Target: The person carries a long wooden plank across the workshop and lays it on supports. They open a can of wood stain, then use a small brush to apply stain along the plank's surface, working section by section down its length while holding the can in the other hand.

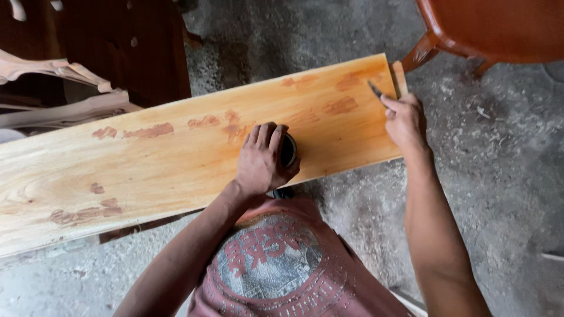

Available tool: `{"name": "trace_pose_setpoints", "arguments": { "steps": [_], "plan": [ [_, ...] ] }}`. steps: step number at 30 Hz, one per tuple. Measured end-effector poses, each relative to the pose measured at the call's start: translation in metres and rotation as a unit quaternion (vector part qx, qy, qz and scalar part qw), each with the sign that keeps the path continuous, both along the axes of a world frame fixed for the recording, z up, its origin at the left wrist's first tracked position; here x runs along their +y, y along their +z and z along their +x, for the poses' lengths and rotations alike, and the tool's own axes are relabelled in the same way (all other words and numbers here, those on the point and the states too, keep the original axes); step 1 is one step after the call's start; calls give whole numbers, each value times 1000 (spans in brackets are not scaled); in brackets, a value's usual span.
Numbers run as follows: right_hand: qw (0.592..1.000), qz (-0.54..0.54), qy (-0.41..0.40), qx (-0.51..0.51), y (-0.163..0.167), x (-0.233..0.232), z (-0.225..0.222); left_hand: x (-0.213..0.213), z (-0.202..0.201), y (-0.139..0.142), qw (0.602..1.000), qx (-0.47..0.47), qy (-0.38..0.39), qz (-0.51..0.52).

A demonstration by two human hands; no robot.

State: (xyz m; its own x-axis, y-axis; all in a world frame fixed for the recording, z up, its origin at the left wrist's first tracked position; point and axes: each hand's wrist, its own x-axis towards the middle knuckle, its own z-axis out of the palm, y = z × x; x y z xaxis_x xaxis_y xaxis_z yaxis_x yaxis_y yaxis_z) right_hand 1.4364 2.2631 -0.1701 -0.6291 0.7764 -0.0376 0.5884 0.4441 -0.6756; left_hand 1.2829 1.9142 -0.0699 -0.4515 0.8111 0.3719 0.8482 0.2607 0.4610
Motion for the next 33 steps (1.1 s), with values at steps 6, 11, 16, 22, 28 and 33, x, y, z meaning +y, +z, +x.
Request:
{"name": "trace_pose_setpoints", "arguments": {
  "steps": [6, 11, 16, 22, 28, 33],
  "plan": [
    [980, 187, 68, -20, 24, -12, -1, -5, -4, 4, 1000, -11, 0, -6],
    [971, 147, 188, -1, 51, -70, 3, -22, -10, 1, 996, -65, -50, 47],
    [970, 107, 218, -25, 124, -116, 11, -40, -5, -9, 969, -235, 16, 68],
    [920, 250, 301, 25, 184, -154, 19, -40, 0, -3, 969, -239, -17, 57],
    [804, 447, 387, 57, 175, -180, -1, -18, 2, 7, 994, -78, -75, 10],
    [788, 436, 435, 30, 159, -209, -22, -9, 4, 6, 995, -13, -96, -3]
  ]
}}
